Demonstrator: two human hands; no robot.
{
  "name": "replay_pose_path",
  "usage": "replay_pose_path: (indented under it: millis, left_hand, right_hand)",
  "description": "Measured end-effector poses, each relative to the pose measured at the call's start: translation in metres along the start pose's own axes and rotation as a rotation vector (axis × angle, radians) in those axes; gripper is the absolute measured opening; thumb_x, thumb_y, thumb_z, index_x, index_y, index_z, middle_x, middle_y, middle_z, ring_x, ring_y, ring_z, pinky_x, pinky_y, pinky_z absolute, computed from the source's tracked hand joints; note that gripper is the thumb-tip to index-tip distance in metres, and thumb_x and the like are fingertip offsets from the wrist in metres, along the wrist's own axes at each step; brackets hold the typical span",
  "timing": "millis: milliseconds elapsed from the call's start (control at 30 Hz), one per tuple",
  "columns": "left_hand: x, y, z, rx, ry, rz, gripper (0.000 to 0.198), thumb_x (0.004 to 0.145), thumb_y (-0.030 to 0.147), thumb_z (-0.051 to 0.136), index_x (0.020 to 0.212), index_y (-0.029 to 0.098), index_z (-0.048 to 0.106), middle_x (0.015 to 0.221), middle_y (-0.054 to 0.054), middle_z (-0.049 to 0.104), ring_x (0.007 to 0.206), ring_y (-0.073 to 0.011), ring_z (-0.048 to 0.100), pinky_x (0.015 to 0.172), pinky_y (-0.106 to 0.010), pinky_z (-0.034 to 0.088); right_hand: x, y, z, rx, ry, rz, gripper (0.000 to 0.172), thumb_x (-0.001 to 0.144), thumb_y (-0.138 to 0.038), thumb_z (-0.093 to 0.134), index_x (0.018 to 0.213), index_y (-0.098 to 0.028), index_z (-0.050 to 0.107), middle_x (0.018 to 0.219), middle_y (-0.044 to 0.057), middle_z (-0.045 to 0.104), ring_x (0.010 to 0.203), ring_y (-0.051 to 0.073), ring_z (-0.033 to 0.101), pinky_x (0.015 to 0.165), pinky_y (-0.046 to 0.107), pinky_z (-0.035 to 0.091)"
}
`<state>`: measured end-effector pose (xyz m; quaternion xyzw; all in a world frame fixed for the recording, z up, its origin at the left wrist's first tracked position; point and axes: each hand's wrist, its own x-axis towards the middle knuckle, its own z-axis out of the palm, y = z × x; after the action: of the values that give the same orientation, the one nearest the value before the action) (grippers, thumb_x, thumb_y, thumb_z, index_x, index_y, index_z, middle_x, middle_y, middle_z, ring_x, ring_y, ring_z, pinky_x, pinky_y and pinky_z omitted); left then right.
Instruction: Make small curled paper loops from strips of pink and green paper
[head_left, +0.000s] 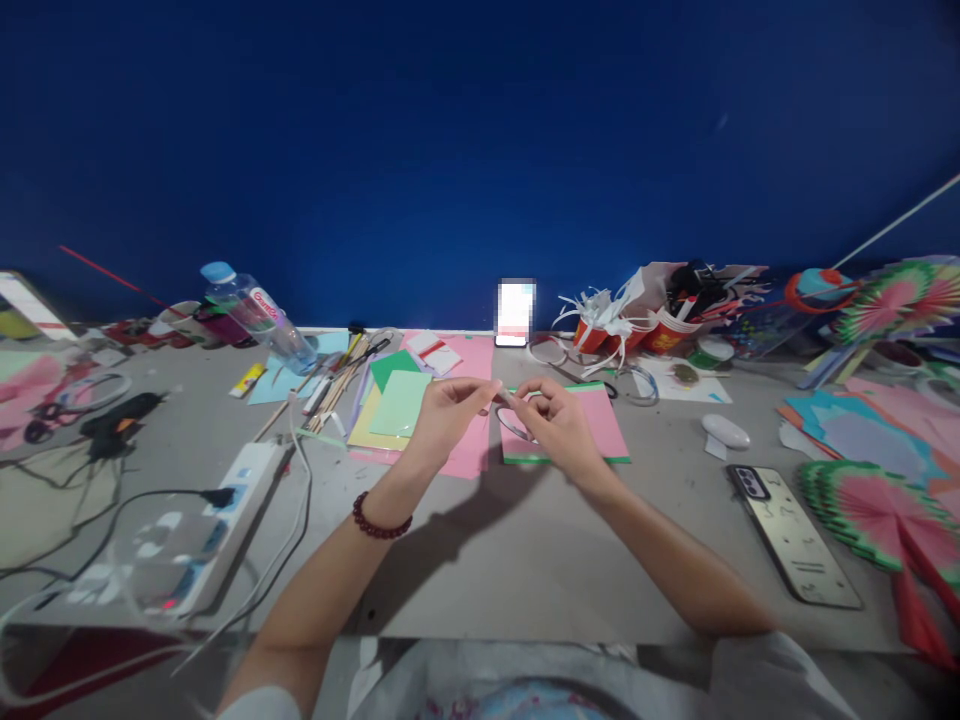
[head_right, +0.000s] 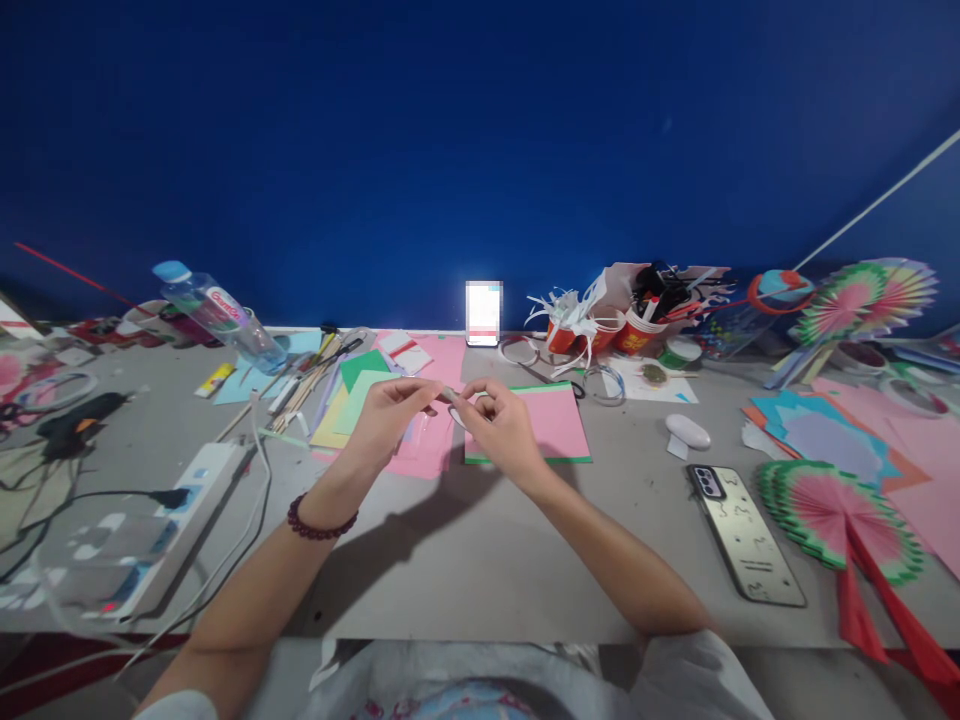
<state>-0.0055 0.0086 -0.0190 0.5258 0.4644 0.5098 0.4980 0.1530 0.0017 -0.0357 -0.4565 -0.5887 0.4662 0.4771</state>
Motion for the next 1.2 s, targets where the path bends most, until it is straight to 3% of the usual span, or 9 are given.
replay_pose_path:
  millis: [433, 667, 900, 1200]
  left_hand:
    - [-0.0032, -0.0017, 0.0033, -0.034, 0.024, 0.022, 0.019, 0.076, 0.037, 0.069, 0.076, 0.019, 0.075, 0.075, -0.004, 0.071, 0.073, -0.0156, 0.062, 0.065, -0.026, 0.051]
    - [-0.0047, -0.0031, 0.0032, 0.208, 0.023, 0.218, 0.014, 0.077, 0.032, 0.069, 0.078, 0.018, 0.073, 0.084, -0.006, 0.072, 0.081, -0.0184, 0.065, 0.073, -0.028, 0.051]
    - [-0.0037, -0.0016, 0.0018, 0.132, 0.04, 0.13, 0.02, 0.08, 0.036, 0.067, 0.076, 0.018, 0.075, 0.08, -0.005, 0.073, 0.08, -0.0186, 0.065, 0.072, -0.028, 0.05]
    - [-0.0069, -0.0027, 0.0038, 0.072, 0.06, 0.132, 0.017, 0.077, 0.036, 0.07, 0.079, 0.02, 0.076, 0.082, -0.004, 0.074, 0.081, -0.0183, 0.066, 0.072, -0.027, 0.051]
  right_hand:
    - [0.0028, 0.0008, -0.0015, -0.03, -0.001, -0.05, 0.021, 0.084, -0.04, 0.06, 0.084, -0.02, 0.053, 0.047, -0.009, 0.044, 0.043, 0.009, 0.038, 0.045, 0.021, 0.029]
    - [0.0012, 0.0013, -0.0003, 0.009, -0.016, -0.064, 0.018, 0.084, -0.037, 0.059, 0.087, -0.021, 0.053, 0.048, -0.009, 0.043, 0.044, 0.009, 0.036, 0.045, 0.021, 0.028]
    - [-0.0007, -0.0004, 0.0025, 0.104, -0.034, -0.052, 0.022, 0.084, -0.031, 0.057, 0.101, -0.022, 0.047, 0.054, -0.009, 0.048, 0.046, 0.009, 0.04, 0.045, 0.021, 0.03]
    - [0.0005, 0.0006, 0.003, 0.096, -0.028, -0.066, 0.026, 0.085, -0.034, 0.058, 0.104, -0.022, 0.045, 0.057, -0.009, 0.047, 0.05, 0.009, 0.043, 0.045, 0.021, 0.029]
